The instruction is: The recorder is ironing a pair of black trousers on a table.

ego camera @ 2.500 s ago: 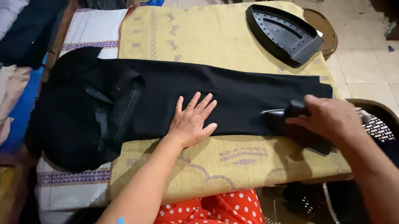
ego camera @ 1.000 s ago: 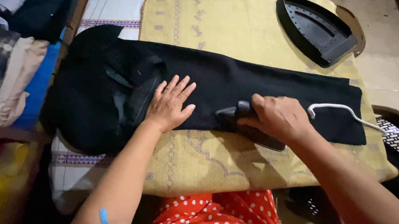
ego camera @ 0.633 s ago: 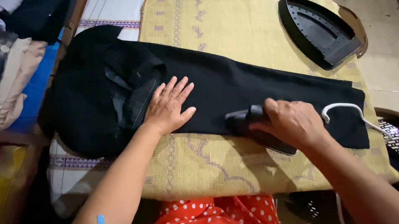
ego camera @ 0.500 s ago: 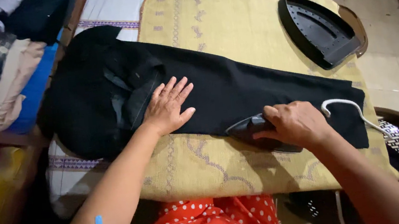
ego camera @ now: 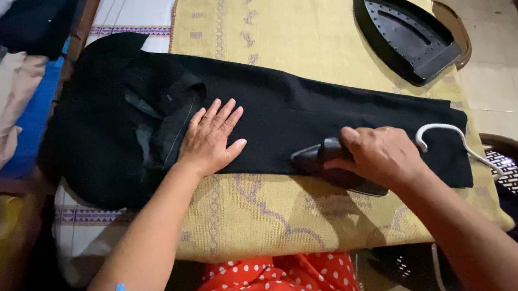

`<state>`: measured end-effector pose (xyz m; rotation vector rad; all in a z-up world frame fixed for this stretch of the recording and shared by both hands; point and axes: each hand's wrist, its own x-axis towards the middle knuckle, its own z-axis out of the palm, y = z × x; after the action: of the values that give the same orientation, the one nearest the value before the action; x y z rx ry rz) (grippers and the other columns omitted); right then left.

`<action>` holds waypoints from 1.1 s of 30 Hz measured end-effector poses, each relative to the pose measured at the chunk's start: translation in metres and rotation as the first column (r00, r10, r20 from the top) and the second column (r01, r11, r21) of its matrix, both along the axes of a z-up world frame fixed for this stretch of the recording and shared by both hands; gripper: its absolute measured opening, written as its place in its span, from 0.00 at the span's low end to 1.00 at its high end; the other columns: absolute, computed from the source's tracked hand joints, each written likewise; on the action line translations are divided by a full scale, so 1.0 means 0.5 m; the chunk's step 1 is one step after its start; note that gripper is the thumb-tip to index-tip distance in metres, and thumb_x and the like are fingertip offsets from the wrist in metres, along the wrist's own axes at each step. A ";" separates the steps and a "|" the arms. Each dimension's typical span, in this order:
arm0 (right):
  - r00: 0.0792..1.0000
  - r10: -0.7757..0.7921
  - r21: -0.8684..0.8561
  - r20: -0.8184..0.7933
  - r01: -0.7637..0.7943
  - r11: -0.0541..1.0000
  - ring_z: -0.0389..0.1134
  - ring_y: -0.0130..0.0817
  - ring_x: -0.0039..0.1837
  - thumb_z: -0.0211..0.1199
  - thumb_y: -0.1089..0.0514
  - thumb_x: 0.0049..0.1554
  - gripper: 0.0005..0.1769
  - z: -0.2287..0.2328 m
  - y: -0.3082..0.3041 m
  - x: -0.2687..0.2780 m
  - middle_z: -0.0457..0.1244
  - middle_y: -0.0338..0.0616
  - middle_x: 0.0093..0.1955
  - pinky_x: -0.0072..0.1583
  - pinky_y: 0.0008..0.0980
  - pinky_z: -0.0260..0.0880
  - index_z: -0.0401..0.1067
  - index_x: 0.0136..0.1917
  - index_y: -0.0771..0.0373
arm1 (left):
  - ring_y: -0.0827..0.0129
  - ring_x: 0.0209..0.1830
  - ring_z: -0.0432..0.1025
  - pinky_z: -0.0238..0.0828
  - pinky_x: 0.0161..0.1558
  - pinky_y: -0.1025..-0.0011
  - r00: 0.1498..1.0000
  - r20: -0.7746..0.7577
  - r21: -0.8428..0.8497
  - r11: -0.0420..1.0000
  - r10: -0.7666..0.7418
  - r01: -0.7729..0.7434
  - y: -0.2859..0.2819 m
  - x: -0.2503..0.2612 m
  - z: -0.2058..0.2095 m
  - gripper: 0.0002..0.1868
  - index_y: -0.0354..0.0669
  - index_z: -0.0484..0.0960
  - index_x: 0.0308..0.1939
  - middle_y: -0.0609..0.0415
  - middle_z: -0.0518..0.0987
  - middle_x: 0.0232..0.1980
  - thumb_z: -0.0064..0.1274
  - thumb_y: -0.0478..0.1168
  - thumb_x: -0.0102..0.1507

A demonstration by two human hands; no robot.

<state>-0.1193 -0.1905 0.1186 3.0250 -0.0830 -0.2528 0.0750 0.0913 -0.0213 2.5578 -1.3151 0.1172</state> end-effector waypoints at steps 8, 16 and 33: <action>0.991 -0.132 0.000 -0.017 0.132 0.991 0.74 0.49 0.42 0.64 0.24 0.51 0.34 0.008 -0.001 -0.015 0.70 0.49 0.38 0.42 0.44 0.74 0.69 0.43 0.58 | 0.54 0.81 0.49 0.42 0.76 0.51 1.000 0.006 -0.011 1.000 -0.012 0.012 0.002 0.001 0.005 0.41 0.51 0.60 0.78 0.53 0.56 0.82 0.49 0.61 0.64; 0.980 -0.164 0.014 0.108 0.164 0.986 0.74 0.51 0.43 0.65 0.27 0.51 0.32 0.002 -0.013 -0.018 0.70 0.50 0.38 0.42 0.46 0.73 0.69 0.43 0.58 | 0.53 0.81 0.49 0.42 0.76 0.51 0.999 0.035 -0.036 0.999 -0.015 0.016 0.003 0.004 0.000 0.41 0.51 0.60 0.78 0.52 0.56 0.82 0.49 0.61 0.64; 0.997 0.003 -0.013 -0.074 -0.004 1.000 0.74 0.48 0.44 0.64 0.24 0.48 0.35 0.016 -0.040 -0.030 0.70 0.47 0.40 0.43 0.46 0.74 0.68 0.43 0.58 | 0.56 0.82 0.45 0.38 0.76 0.52 1.000 -0.011 0.061 0.998 0.009 -0.009 -0.004 0.003 0.006 0.41 0.53 0.57 0.79 0.54 0.53 0.83 0.45 0.63 0.65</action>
<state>-0.1343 -0.2107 0.1266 2.9987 -0.0725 -0.3619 0.0765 0.0893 -0.0181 2.6113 -1.3229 0.0646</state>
